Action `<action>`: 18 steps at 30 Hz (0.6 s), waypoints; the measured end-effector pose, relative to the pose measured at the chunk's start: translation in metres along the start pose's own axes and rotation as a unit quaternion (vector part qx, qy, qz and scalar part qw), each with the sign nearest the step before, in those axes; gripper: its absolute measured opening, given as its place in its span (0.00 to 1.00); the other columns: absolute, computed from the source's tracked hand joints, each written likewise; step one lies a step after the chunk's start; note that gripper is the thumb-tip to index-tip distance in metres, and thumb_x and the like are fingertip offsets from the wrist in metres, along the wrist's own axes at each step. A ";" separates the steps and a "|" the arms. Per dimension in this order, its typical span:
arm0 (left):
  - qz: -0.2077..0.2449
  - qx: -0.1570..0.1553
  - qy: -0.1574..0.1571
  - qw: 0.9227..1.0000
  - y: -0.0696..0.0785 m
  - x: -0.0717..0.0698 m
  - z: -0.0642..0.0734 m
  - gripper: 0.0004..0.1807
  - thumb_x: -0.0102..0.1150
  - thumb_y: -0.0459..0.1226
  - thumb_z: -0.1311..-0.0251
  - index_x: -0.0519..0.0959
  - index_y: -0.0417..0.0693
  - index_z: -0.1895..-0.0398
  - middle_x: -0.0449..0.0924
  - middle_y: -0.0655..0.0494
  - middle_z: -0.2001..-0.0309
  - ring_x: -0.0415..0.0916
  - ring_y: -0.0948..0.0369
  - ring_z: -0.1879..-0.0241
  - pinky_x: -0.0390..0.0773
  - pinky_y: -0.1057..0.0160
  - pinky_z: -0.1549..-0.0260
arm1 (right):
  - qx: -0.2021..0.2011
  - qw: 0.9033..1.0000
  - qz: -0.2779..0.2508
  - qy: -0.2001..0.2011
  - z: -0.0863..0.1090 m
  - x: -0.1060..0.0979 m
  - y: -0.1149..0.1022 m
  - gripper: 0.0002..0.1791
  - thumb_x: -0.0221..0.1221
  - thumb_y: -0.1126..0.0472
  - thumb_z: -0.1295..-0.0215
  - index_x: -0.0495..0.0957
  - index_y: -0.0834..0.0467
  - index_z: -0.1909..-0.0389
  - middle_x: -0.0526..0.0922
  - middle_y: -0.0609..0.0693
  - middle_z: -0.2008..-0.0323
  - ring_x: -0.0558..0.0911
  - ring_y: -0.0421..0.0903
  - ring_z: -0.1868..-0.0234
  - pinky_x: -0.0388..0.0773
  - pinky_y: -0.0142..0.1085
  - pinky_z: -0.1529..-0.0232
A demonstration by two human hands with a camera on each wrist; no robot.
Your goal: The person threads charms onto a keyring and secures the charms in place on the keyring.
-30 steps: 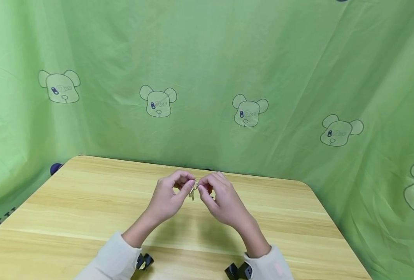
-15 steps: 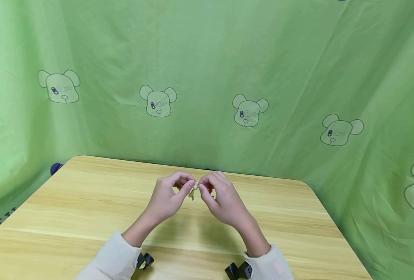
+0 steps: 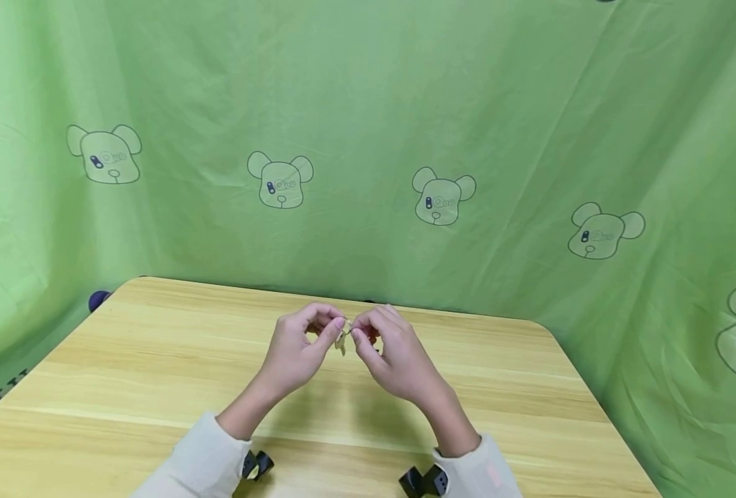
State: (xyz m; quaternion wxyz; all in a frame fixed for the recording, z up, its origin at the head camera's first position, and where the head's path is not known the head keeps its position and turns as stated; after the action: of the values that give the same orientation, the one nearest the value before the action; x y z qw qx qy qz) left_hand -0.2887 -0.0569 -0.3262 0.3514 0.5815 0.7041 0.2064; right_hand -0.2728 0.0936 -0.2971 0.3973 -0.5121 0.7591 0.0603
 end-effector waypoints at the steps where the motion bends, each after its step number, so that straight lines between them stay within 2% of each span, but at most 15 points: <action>1: 0.001 -0.001 -0.002 1.000 0.000 0.000 0.000 0.04 0.63 0.35 0.30 0.84 0.44 0.58 0.84 0.60 0.69 0.79 0.63 0.70 0.81 0.63 0.66 | 0.001 1.000 0.000 0.000 0.000 0.000 0.000 0.03 0.59 0.68 0.30 0.78 0.57 0.62 0.77 0.44 0.67 0.74 0.39 0.63 0.77 0.34 0.62; 10: -0.002 -0.008 -0.031 0.999 -0.002 0.002 -0.001 0.04 0.62 0.35 0.29 0.84 0.43 0.59 0.85 0.58 0.69 0.80 0.62 0.71 0.82 0.62 0.66 | 0.000 1.000 0.000 0.005 0.001 0.000 0.002 0.04 0.59 0.69 0.30 0.78 0.57 0.62 0.77 0.43 0.67 0.73 0.39 0.63 0.76 0.33 0.62; 18: -0.005 -0.015 -0.041 0.999 -0.002 0.004 -0.001 0.03 0.64 0.35 0.30 0.84 0.45 0.62 0.84 0.61 0.70 0.80 0.64 0.71 0.82 0.63 0.66 | 0.005 1.000 0.003 0.008 0.001 -0.002 0.003 0.03 0.59 0.68 0.30 0.78 0.57 0.62 0.77 0.43 0.68 0.73 0.39 0.63 0.75 0.34 0.62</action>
State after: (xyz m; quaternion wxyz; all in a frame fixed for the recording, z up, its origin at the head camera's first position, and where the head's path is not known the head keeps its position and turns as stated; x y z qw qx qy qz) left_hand -0.2911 -0.0539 -0.3284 0.3898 0.5806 0.6887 0.1915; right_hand -0.2745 0.0969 -0.2973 0.3935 -0.5082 0.7642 0.0540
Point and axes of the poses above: each hand's wrist, its own z-axis away from the middle knuckle, its own x-axis out of the palm, y = z × x, the point moved 7 cm from there along -z, towards the middle knuckle
